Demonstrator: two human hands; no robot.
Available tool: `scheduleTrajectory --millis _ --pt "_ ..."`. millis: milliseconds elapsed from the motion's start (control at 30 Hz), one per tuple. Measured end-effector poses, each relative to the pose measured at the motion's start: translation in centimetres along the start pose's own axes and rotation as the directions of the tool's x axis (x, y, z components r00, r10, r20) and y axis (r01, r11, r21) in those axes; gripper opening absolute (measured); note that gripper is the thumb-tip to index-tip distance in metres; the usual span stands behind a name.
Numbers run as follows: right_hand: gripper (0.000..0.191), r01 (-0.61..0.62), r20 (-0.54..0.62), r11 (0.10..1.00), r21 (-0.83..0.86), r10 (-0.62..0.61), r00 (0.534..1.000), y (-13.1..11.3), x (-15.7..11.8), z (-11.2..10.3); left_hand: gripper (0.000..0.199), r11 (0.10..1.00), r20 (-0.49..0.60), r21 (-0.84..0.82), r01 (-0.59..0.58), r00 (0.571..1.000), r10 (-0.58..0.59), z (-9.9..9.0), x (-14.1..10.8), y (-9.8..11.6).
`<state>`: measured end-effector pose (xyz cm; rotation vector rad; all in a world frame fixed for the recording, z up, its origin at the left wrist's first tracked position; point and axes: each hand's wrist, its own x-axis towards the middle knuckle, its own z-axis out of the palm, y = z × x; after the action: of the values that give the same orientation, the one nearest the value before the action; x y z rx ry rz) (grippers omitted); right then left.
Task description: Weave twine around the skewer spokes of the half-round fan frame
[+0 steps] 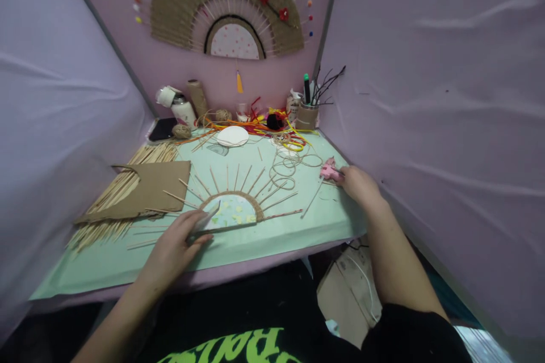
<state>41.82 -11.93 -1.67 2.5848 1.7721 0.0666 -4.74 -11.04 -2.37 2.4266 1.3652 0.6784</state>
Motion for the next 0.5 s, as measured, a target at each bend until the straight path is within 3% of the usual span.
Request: scheduleTrajectory --millis 100,267,500 --pt "0.041 0.044 -0.068 0.998 0.047 -0.04 0.997 0.9 -0.3 0.7 0.038 0.998 0.017 0.059 0.035 0.999 -0.036 -0.1 -0.2 -0.1" --pt "0.045 -0.004 -0.109 0.995 0.1 0.015 0.994 2.0 -1.3 1.3 0.036 0.992 0.024 0.12 0.045 0.999 -0.048 0.2 0.2 0.7" --pt "0.043 0.057 -0.151 0.969 0.241 -0.02 0.988 -1.3 -2.9 -0.7 0.035 0.994 0.123 0.109 0.016 0.992 -0.029 1.3 0.0 3.7"
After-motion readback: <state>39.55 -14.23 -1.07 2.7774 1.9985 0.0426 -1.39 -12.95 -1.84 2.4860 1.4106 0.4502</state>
